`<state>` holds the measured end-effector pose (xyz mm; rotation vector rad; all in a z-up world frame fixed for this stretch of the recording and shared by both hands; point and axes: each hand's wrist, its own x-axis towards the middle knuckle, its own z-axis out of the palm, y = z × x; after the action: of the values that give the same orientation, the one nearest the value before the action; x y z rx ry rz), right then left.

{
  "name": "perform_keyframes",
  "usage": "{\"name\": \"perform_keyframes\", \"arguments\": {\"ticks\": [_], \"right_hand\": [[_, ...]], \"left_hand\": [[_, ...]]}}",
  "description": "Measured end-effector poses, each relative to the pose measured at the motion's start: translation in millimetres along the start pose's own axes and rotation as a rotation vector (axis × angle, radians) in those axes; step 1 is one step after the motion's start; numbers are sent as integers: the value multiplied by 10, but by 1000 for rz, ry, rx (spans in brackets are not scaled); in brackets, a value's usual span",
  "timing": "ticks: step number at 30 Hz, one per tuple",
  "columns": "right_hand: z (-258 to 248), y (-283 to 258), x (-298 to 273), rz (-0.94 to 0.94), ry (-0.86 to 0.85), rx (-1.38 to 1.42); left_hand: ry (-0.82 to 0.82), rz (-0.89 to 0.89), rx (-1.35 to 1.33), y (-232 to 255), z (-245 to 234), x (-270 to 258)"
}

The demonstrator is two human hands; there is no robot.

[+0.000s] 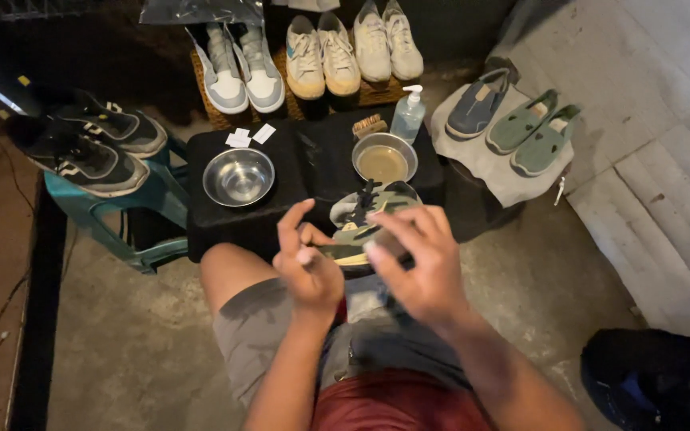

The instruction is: The person scrubs a single sneaker with a small block, repeatedly dipping it into a bowl of liquid and rubbing the upper and sole. The shoe is rotated to access different areas while the person remains seated.

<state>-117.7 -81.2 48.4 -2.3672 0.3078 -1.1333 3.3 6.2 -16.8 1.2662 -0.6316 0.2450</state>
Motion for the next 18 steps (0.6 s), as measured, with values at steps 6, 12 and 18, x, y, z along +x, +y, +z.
{"name": "perform_keyframes", "arguments": {"ticks": [6, 12, 18], "right_hand": [[-25, 215, -91, -71, 6, -30], [-61, 213, -131, -106, 46, -80], [-22, -43, 7, -258, 29, -92]], "left_hand": [[48, 19, -2, -68, -33, 68], [67, 17, -47, -25, 70, 31], [61, 85, 33, 33, 100, 50]]}}
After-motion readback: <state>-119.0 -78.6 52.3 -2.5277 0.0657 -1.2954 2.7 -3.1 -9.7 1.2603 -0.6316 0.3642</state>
